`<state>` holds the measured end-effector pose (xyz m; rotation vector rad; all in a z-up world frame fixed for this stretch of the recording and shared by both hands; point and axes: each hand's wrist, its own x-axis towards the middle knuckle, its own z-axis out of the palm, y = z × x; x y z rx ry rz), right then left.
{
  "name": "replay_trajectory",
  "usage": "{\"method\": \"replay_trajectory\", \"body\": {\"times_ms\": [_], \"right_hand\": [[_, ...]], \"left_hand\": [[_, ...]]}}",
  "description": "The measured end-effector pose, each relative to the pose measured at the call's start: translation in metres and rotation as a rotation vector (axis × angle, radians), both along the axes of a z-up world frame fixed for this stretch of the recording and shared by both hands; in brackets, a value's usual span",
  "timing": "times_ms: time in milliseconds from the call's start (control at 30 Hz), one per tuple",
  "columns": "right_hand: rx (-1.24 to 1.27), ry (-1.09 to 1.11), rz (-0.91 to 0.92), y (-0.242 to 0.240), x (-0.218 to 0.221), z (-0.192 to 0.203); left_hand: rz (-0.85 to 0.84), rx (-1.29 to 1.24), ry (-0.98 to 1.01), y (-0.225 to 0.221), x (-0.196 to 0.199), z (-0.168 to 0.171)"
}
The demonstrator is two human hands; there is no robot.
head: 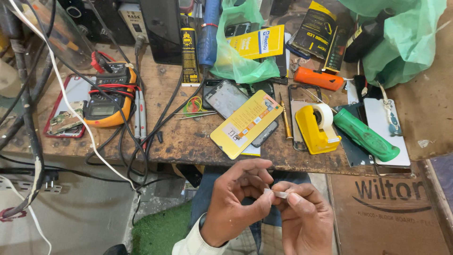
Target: The person applies adhesive tape to the interior frame of a disassembled smartphone and to a yellow battery. They then apply sealant from a tube along the edges of the phone frame.
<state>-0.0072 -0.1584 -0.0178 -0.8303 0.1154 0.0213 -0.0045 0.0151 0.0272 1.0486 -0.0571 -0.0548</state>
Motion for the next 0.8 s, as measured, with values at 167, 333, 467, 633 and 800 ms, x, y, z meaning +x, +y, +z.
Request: {"method": "replay_trajectory", "body": {"times_ms": [167,333,467,633,800], "right_hand": [[-0.029,0.014,-0.016,-0.003,0.0,-0.001],[-0.041,0.019,-0.043,-0.005,0.001,-0.008],[-0.065,0.009,-0.063,-0.007,0.0,-0.015],[-0.104,0.051,-0.107,-0.01,0.005,-0.021],[-0.148,0.048,-0.137,-0.015,0.011,-0.018]], "left_hand": [[0.153,0.245,-0.066,0.005,0.003,0.004],[0.707,1.275,-0.484,0.024,0.027,0.014],[0.559,1.484,-0.452,0.035,0.057,0.016],[0.445,1.514,-0.414,0.036,0.077,0.009],[0.346,1.443,-0.422,0.041,0.083,0.013]]}}
